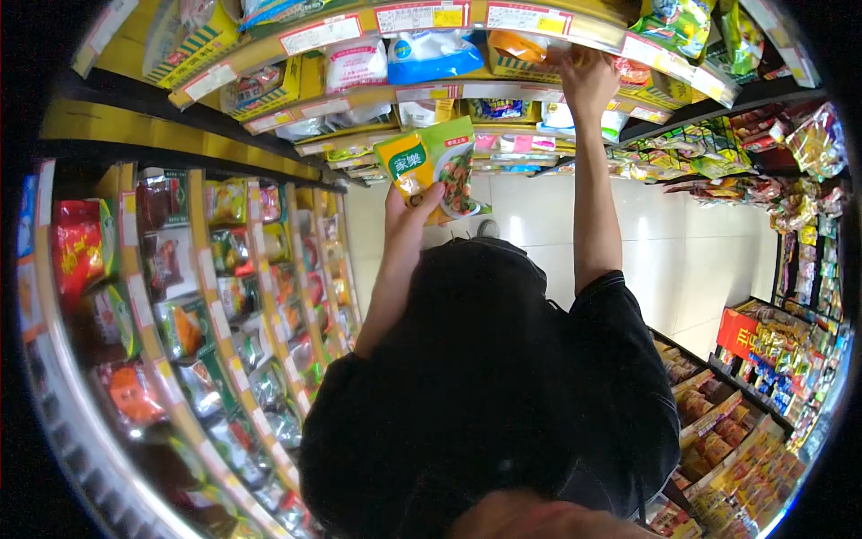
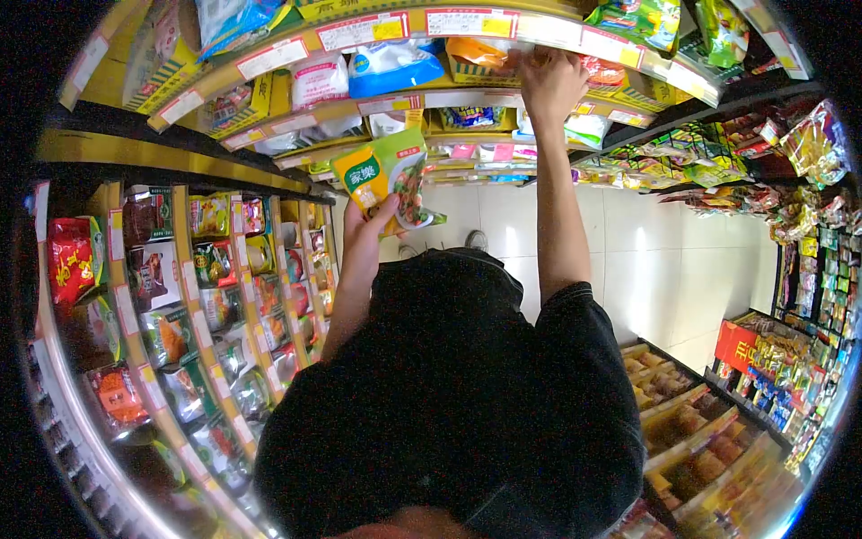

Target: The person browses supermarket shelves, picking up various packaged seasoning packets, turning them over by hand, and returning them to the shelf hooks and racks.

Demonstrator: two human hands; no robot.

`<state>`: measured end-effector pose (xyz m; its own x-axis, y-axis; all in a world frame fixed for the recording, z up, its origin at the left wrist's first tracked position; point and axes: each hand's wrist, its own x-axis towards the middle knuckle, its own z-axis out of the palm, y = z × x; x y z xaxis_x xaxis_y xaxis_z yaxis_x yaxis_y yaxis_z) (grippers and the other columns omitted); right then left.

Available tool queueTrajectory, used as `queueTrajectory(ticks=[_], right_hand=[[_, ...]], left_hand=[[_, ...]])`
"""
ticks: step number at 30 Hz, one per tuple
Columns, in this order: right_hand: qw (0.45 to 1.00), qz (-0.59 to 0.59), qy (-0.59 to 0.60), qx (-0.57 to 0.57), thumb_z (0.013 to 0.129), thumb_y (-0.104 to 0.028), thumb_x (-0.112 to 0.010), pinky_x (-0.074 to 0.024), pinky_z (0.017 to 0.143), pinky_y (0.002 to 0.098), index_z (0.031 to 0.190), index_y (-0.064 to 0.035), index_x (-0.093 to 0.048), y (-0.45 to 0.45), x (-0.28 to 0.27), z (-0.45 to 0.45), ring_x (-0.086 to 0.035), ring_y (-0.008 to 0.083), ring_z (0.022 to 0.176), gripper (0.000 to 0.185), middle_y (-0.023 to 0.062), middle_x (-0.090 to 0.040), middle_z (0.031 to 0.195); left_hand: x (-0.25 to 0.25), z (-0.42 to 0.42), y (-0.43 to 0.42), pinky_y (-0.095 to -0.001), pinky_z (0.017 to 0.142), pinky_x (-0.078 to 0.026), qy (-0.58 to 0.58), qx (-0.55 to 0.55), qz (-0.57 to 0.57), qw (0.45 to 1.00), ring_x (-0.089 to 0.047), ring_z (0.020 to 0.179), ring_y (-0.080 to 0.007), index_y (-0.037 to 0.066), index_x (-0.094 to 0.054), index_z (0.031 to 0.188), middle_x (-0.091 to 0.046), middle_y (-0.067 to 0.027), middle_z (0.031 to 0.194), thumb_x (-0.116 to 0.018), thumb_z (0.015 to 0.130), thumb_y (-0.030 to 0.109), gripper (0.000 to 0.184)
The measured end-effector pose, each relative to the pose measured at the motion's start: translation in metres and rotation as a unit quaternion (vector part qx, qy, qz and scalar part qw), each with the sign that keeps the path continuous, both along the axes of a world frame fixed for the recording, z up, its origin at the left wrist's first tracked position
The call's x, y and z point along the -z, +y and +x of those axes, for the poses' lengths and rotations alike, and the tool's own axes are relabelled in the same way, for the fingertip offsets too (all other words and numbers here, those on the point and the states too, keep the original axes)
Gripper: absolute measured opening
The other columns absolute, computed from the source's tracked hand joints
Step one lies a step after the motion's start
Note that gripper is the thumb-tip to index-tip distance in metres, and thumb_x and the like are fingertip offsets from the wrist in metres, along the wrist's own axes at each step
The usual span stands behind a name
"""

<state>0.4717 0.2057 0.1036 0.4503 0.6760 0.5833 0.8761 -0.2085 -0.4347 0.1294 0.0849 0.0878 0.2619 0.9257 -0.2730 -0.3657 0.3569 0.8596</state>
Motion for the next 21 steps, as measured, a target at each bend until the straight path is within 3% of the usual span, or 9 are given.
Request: queueTrajectory(ticks=[2, 6, 7, 10, 11, 14, 17, 19, 21], right_hand=[[0.998, 0.014, 0.064, -0.019, 0.078, -0.038, -0.081, -0.0425, 0.089, 0.056, 0.105, -0.0101, -0.075, -0.001, -0.004, -0.003, -0.059, 0.0399, 0.102, 0.039, 0.0192, -0.07, 0.1], [0.953, 0.152, 0.25, -0.075, 0.085, -0.019, -0.075, -0.0498, 0.08, 0.0433, 0.104, 0.0032, -0.069, 0.004, -0.019, -0.022, -0.064, 0.0353, 0.092, 0.03, 0.02, -0.071, 0.094], [0.947, 0.142, 0.282, -0.063, 0.089, -0.013, -0.072, -0.0508, 0.075, 0.038, 0.108, 0.0073, -0.065, 0.006, -0.026, -0.027, -0.065, 0.0297, 0.081, 0.029, 0.0188, -0.071, 0.092], [0.898, 0.259, 0.327, -0.141, 0.092, -0.013, -0.07, -0.0505, 0.072, 0.0379, 0.117, 0.0074, -0.061, 0.014, -0.024, -0.038, -0.062, 0.0266, 0.072, 0.033, 0.015, -0.071, 0.091], [0.909, 0.262, 0.291, -0.141, 0.096, -0.016, -0.068, -0.0507, 0.063, 0.0345, 0.114, 0.0041, -0.057, 0.016, -0.012, -0.034, -0.061, 0.022, 0.064, 0.029, 0.0099, -0.068, 0.084], [0.828, 0.161, 0.5, -0.198, 0.098, -0.019, -0.067, -0.0473, 0.054, 0.0294, 0.104, -0.0024, -0.051, -0.041, -0.049, -0.055, -0.059, 0.0149, 0.061, 0.024, 0.0069, -0.062, 0.077], [0.824, 0.098, 0.512, -0.223, 0.101, -0.014, -0.063, -0.0418, 0.05, 0.0255, 0.097, -0.0066, -0.048, -0.097, -0.057, -0.058, -0.052, 0.0095, 0.059, 0.018, 0.0024, -0.055, 0.073], [0.83, 0.066, 0.509, -0.22, 0.1, -0.013, -0.064, -0.042, 0.051, 0.0235, 0.095, -0.0077, -0.05, -0.141, -0.047, -0.051, -0.051, 0.0072, 0.063, 0.016, 0.0006, -0.054, 0.077], [0.833, 0.047, 0.503, -0.226, 0.101, -0.009, -0.061, -0.0437, 0.053, 0.0225, 0.095, -0.008, -0.049, -0.181, -0.041, -0.047, -0.051, 0.0071, 0.066, 0.014, -0.0006, -0.053, 0.082]], left_hand=[[0.001, 0.001, 0.003, -0.0276, 0.056, -0.054, 0.0, 0.006, 0.02, 1.0, -0.067, 0.079, -0.0131, 0.003, -0.057, 0.12, -0.068, -0.0051, 0.1, -0.069, 0.095, 0.012, 0.029], [-0.004, 0.007, 0.016, -0.0296, 0.056, -0.054, 0.012, 0.016, 0.042, 0.999, -0.067, 0.081, -0.0141, 0.004, -0.057, 0.122, -0.068, -0.0057, 0.105, -0.068, 0.097, 0.017, 0.03], [-0.008, 0.008, 0.021, -0.03, 0.056, -0.054, 0.017, 0.02, 0.046, 0.999, -0.067, 0.081, -0.014, 0.004, -0.057, 0.122, -0.068, -0.0057, 0.106, -0.067, 0.098, 0.018, 0.03], [-0.024, 0.012, 0.04, -0.0269, 0.053, -0.053, 0.005, 0.001, 0.084, 0.996, -0.066, 0.082, -0.0129, 0.005, -0.053, 0.124, -0.066, -0.0057, 0.104, -0.066, 0.098, 0.019, 0.032], [-0.026, 0.011, 0.047, -0.0276, 0.054, -0.053, 0.026, 0.013, 0.089, 0.996, -0.065, 0.087, -0.0136, 0.008, -0.048, 0.129, -0.062, -0.0071, 0.112, -0.062, 0.1, 0.02, 0.035], [-0.043, 0.018, 0.07, -0.0294, 0.052, -0.054, 0.014, 0.002, 0.088, 0.996, -0.065, 0.089, -0.0163, 0.011, -0.04, 0.133, -0.059, -0.0087, 0.118, -0.06, 0.1, 0.018, 0.039], [-0.024, 0.036, 0.123, -0.032, 0.049, -0.057, 0.126, 0.026, 0.285, 0.95, -0.066, 0.092, -0.0213, 0.013, -0.033, 0.138, -0.056, -0.0117, 0.125, -0.057, 0.101, 0.018, 0.045], [-0.033, 0.05, 0.132, -0.0346, 0.067, -0.054, 0.154, 0.063, 0.309, 0.936, -0.061, 0.103, -0.0214, 0.01, -0.031, 0.142, -0.053, -0.0118, 0.131, -0.057, 0.102, 0.019, 0.048], [-0.083, 0.08, 0.13, -0.0388, 0.101, -0.045, 0.102, 0.115, 0.212, 0.965, -0.051, 0.123, -0.0206, 0.006, -0.031, 0.147, -0.048, -0.0108, 0.142, -0.057, 0.102, 0.022, 0.054]])
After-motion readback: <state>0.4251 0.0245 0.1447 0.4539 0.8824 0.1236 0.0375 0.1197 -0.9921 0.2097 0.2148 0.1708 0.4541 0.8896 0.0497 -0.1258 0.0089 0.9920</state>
